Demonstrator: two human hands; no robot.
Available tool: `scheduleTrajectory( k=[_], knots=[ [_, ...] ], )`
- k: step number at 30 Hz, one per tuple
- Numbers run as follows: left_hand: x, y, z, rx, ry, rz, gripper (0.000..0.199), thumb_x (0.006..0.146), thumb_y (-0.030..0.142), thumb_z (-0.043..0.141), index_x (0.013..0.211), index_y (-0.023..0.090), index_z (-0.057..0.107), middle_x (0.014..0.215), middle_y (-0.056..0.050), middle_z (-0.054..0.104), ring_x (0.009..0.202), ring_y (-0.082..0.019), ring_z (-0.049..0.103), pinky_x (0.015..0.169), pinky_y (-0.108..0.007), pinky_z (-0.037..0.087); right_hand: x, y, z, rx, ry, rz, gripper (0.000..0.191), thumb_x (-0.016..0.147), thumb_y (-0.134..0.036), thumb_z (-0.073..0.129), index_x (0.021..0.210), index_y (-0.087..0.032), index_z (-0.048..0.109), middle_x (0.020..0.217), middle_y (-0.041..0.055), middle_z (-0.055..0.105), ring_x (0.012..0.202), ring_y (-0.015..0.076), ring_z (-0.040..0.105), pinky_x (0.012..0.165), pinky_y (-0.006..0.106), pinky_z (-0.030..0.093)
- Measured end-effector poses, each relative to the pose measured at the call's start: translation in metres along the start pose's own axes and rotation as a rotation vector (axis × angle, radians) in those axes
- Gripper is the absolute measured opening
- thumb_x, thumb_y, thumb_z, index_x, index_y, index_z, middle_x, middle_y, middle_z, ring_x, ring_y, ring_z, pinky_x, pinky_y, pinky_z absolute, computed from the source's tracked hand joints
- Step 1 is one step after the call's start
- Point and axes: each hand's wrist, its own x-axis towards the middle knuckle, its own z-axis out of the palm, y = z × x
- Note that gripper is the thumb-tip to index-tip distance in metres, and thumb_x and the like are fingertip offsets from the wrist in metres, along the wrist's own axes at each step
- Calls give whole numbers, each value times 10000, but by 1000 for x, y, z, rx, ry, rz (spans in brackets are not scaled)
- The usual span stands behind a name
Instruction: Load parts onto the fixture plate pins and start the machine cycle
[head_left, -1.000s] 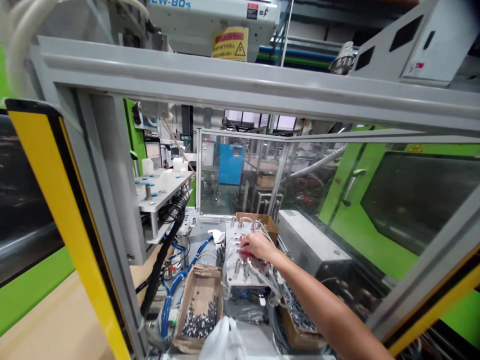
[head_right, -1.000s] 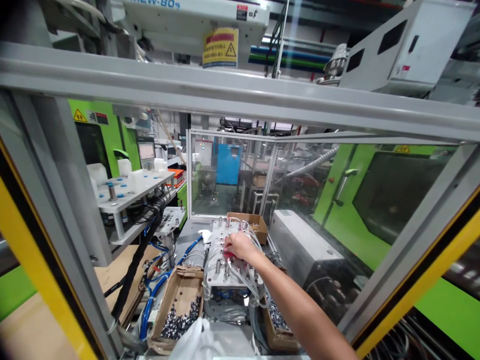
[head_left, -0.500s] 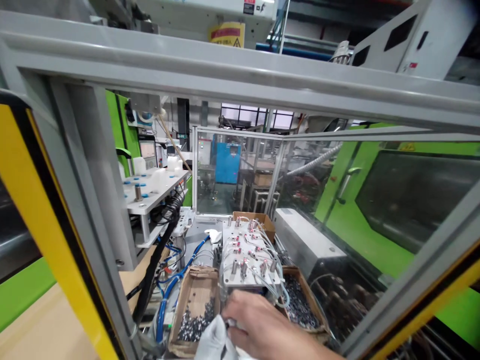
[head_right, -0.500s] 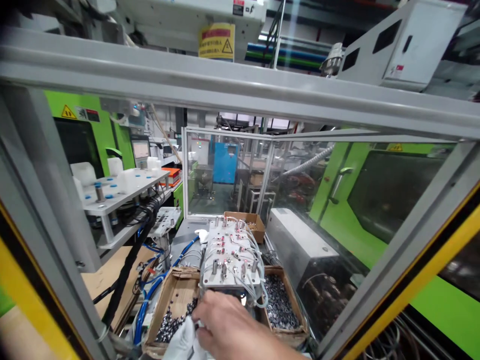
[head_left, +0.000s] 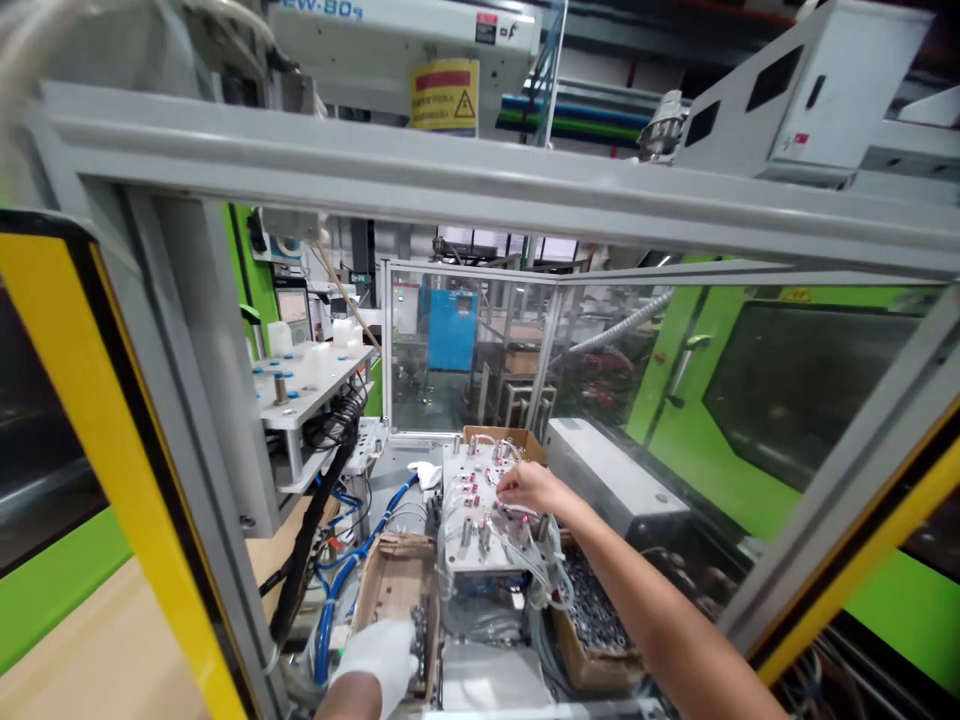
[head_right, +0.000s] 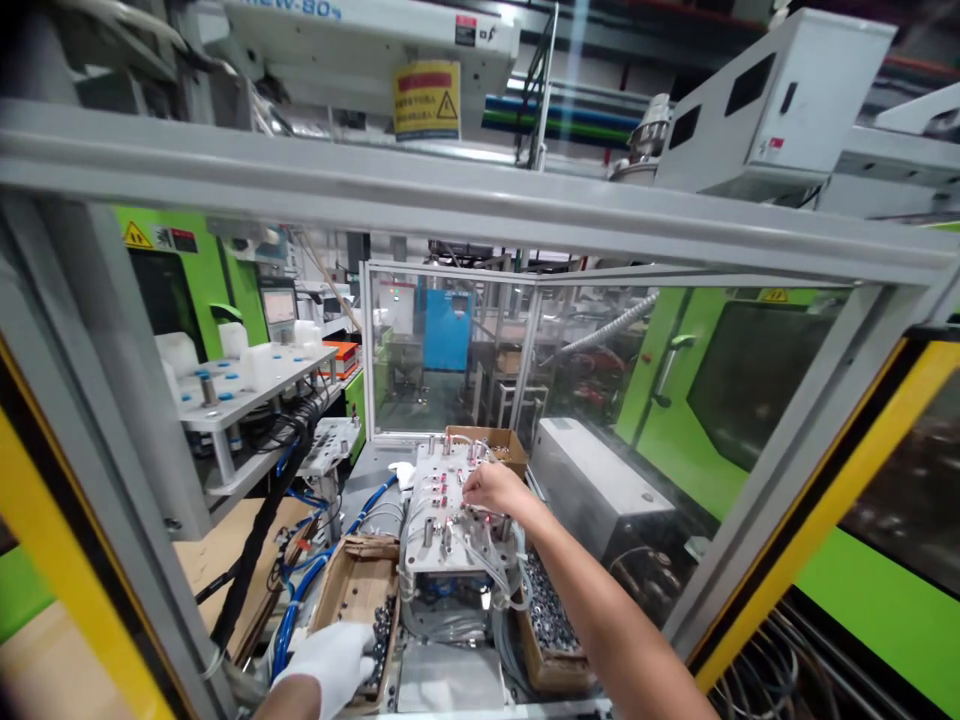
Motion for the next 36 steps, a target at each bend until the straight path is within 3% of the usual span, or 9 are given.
scheduleTrajectory(
  k=[3,7,16,21,24,25,30,33,36],
  knots=[
    [15,4,4,37,-63,-39,310,564,121,674,417,227,422,599,-168,674,941,-510,707,864,-676,498,17,11,12,-18,-35,9,200,751,-154,635,822,-152,822,694,21,728,675,132,618,593,206,364],
    [38,8,15,-42,-93,-41,482,402,-37,651,251,244,289,306,25,262,763,-484,707,854,-710,481,22,12,18,-54,-45,47,231,770,-191,655,920,-164,828,802,44,769,753,149,654,648,201,415],
    [45,-6,26,-356,73,-99,380,442,9,623,363,236,330,434,2,384,779,-422,703,924,-650,463,23,-10,5,-154,-34,188,125,723,-282,762,769,-171,798,678,58,713,702,180,644,576,233,358],
    [37,-19,20,-547,211,-196,225,673,190,654,504,212,507,513,-48,566,781,-311,705,879,-495,532,-10,-27,-23,-138,139,145,343,938,-387,555,750,-165,736,714,46,687,697,143,581,592,257,292],
    [36,-19,11,-665,301,-167,57,699,181,678,741,202,645,684,-48,670,921,-277,711,931,-416,534,-37,-44,-31,-55,256,30,403,983,-398,491,725,-162,692,704,30,658,674,130,547,609,261,283],
    [35,-18,8,-809,318,-158,151,718,190,692,867,189,667,789,-67,711,962,-263,712,945,-391,539,-46,-51,-29,-8,284,-28,399,987,-392,489,725,-161,683,708,29,655,675,131,547,621,257,293],
    [27,-3,7,-1769,404,-181,422,749,119,679,1161,168,602,1328,-147,642,1191,-214,658,1042,-301,526,-75,-102,22,176,181,-246,251,988,-315,495,896,-193,694,855,26,699,810,166,618,721,247,388],
    [27,8,21,-1795,417,-189,350,777,148,647,1125,187,636,1305,-141,656,1272,-251,610,1042,-337,544,-73,-128,63,83,158,-209,224,986,-299,492,1114,-201,649,1022,63,691,874,211,645,730,284,434],
    [29,11,39,-1743,414,-204,316,809,224,629,1123,209,663,1206,-128,700,1346,-284,551,1056,-366,541,-63,-143,89,-49,83,-236,196,979,-243,504,1078,-167,655,1072,104,679,850,232,667,701,307,458]
  ],
)
